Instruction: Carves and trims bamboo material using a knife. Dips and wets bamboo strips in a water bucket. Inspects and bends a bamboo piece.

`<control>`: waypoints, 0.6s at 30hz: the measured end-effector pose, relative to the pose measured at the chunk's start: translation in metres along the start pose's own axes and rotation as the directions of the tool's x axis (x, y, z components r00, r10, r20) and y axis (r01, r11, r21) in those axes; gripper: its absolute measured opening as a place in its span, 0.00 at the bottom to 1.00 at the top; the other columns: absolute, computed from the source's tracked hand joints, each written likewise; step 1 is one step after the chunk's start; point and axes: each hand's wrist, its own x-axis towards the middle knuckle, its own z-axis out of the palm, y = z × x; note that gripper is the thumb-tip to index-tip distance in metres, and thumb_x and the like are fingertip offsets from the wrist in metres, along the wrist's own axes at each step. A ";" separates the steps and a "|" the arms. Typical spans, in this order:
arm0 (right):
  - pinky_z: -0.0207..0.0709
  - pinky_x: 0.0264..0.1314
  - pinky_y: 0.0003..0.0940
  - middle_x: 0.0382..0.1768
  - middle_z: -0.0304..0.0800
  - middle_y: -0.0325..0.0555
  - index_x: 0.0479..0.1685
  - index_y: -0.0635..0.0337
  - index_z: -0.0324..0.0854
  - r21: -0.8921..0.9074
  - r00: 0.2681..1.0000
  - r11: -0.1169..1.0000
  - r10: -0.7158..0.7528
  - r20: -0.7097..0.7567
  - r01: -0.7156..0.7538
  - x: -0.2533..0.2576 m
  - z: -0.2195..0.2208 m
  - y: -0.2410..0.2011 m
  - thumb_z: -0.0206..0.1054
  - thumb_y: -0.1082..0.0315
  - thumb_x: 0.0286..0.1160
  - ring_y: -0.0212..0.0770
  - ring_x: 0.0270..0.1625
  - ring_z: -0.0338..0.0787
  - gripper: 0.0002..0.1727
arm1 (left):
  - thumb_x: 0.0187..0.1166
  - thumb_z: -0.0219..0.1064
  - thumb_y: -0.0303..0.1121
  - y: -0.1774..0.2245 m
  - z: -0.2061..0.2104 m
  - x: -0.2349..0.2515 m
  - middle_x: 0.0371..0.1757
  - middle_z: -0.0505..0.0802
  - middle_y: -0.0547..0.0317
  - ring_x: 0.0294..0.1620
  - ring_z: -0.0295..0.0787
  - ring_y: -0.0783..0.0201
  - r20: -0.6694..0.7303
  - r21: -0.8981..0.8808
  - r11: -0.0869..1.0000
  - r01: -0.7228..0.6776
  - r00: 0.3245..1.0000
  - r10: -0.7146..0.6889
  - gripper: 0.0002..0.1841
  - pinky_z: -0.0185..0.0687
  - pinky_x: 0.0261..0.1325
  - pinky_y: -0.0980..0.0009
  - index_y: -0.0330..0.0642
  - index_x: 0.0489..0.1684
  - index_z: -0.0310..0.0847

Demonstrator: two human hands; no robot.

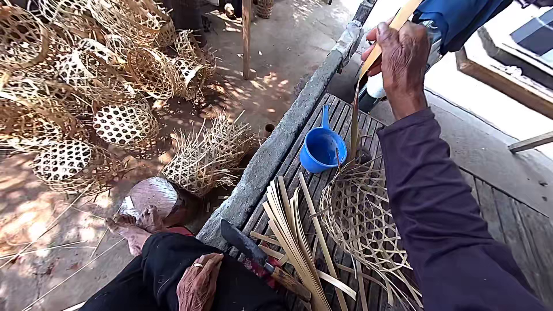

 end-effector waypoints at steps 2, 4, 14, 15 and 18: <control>0.82 0.44 0.26 0.35 0.91 0.38 0.55 0.65 0.84 0.010 0.996 0.997 -0.074 -0.046 0.075 0.006 -0.012 -0.009 0.45 0.61 0.93 0.25 0.34 0.89 0.22 | 0.82 0.59 0.29 -0.022 0.012 -0.006 0.53 0.95 0.38 0.56 0.93 0.35 -0.042 0.034 0.998 -0.058 0.997 0.059 0.15 0.80 0.61 0.41 0.33 0.46 0.94; 0.81 0.45 0.25 0.38 0.91 0.39 0.56 0.64 0.83 -0.023 0.995 0.995 -0.098 0.007 0.098 0.012 -0.015 -0.012 0.47 0.60 0.93 0.26 0.35 0.88 0.21 | 0.79 0.58 0.33 -0.047 0.030 -0.011 0.48 0.97 0.43 0.50 0.95 0.41 -0.137 0.072 0.989 -0.127 0.981 0.136 0.16 0.83 0.53 0.46 0.36 0.41 0.95; 0.83 0.47 0.35 0.39 0.92 0.50 0.60 0.68 0.82 -0.044 0.990 0.998 -0.047 0.133 0.053 -0.022 0.014 0.015 0.49 0.60 0.93 0.37 0.37 0.92 0.21 | 0.79 0.56 0.35 -0.051 0.036 -0.017 0.46 0.97 0.44 0.48 0.95 0.43 -0.201 0.099 0.986 -0.136 0.967 0.154 0.19 0.84 0.50 0.48 0.37 0.38 0.95; 0.84 0.50 0.39 0.42 0.93 0.54 0.62 0.69 0.82 -0.042 0.986 0.998 -0.033 0.161 0.040 -0.029 0.023 0.024 0.49 0.61 0.93 0.42 0.40 0.93 0.22 | 0.79 0.55 0.35 -0.051 0.035 -0.018 0.46 0.97 0.45 0.48 0.95 0.43 -0.202 0.099 0.986 -0.136 0.967 0.153 0.19 0.84 0.50 0.48 0.38 0.39 0.95; 0.84 0.53 0.43 0.43 0.93 0.59 0.61 0.70 0.83 -0.024 0.976 0.996 -0.076 0.206 0.083 -0.048 0.047 0.038 0.50 0.62 0.93 0.49 0.43 0.94 0.21 | 0.79 0.56 0.35 -0.053 0.034 -0.019 0.47 0.97 0.45 0.48 0.95 0.44 -0.209 0.096 0.985 -0.140 0.965 0.158 0.18 0.84 0.50 0.49 0.37 0.39 0.95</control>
